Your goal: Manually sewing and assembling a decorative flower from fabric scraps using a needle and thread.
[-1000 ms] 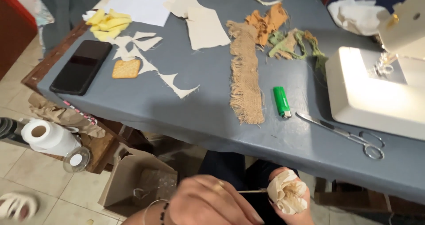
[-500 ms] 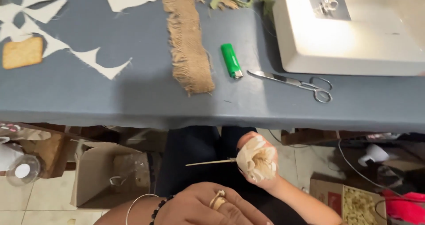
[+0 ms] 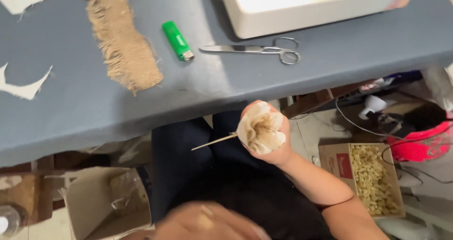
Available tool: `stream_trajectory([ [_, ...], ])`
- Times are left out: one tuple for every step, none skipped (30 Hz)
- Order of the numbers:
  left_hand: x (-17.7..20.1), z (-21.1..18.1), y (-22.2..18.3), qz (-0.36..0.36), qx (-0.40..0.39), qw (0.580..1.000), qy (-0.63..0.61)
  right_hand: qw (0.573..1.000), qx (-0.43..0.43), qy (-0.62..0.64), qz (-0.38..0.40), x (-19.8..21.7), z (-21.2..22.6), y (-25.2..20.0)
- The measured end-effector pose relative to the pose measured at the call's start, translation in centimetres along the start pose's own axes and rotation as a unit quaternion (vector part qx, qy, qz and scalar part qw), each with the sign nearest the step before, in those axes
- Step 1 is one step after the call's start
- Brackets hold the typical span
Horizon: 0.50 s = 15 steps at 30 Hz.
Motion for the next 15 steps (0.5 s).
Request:
stream_trajectory([
  [-0.1, -0.2, -0.1, -0.032, 0.012, 0.999, 0.039, 0.997, -0.081, -0.003, -0.016, 0.7, -0.3, -0.9],
  [-0.2, -0.3, -0.3, -0.065, 0.023, 0.995, 0.079, 0.986, -0.161, -0.005, -0.033, 1.4, -0.6, -1.8],
  [1.8, 4.5, -1.4, -0.056, 0.021, 0.995, 0.074, 0.986, -0.162, -0.011, -0.04, 2.0, -0.4, -1.7],
  [3.2, 8.9, -3.4, -0.037, 0.009, 0.969, 0.246, 0.987, -0.1, -0.125, -0.024, 2.5, 0.2, -1.5],
  [4.1, 12.8, -6.6, -0.017, -0.002, 0.911, 0.412, 0.971, -0.04, -0.235, -0.004, 2.7, 0.7, -1.3],
  [4.0, 18.2, -8.3, -0.01, -0.004, 0.913, 0.409, 0.97, -0.044, -0.239, -0.01, 3.1, 0.7, -1.1],
  [5.3, 24.0, -12.3, 0.034, 0.209, 0.851, 0.48, 0.966, -0.03, -0.258, -0.012, 3.3, 0.9, -1.1],
  [8.4, 27.9, -18.5, 0.071, 0.409, 0.74, 0.529, 0.96, -0.016, -0.278, -0.014, 3.3, 1.1, -1.1],
  [7.2, 29.0, -19.5, 0.071, 0.408, 0.742, 0.527, 0.96, -0.016, -0.28, -0.014, 3.5, 0.9, -1.4],
  [6.2, 30.7, -21.3, 0.117, 0.541, 0.712, 0.433, 0.957, -0.022, -0.289, -0.013, 3.5, 0.8, -1.7],
  [5.1, 32.3, -22.7, 0.158, 0.655, 0.662, 0.329, 0.953, -0.025, -0.302, -0.015, 3.7, 0.7, -1.7],
  [5.0, 32.2, -21.0, 0.16, 0.65, 0.665, 0.33, 0.951, -0.023, -0.307, -0.017, 3.8, 0.8, -1.4],
  [4.8, 31.6, -19.9, 0.091, 0.649, 0.701, 0.281, 0.949, -0.029, -0.314, -0.017, 3.7, 0.9, -1.3],
  [4.6, 31.0, -18.8, 0.02, 0.642, 0.731, 0.23, 0.946, -0.035, -0.321, -0.017, 3.5, 1.0, -1.2],
  [4.9, 31.5, -18.9, 0.017, 0.64, 0.733, 0.23, 0.946, -0.031, -0.322, -0.016, 3.5, 0.9, -1.2],
])
Point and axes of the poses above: each hand's wrist, its own y-axis towards the middle knuckle, its own x-axis out of the back of the hand, z = x × y, the point moved 3 cm from there along y, towards the middle knuckle, and after that the axes turned 7 degrees about z, right-handed, at the moved point
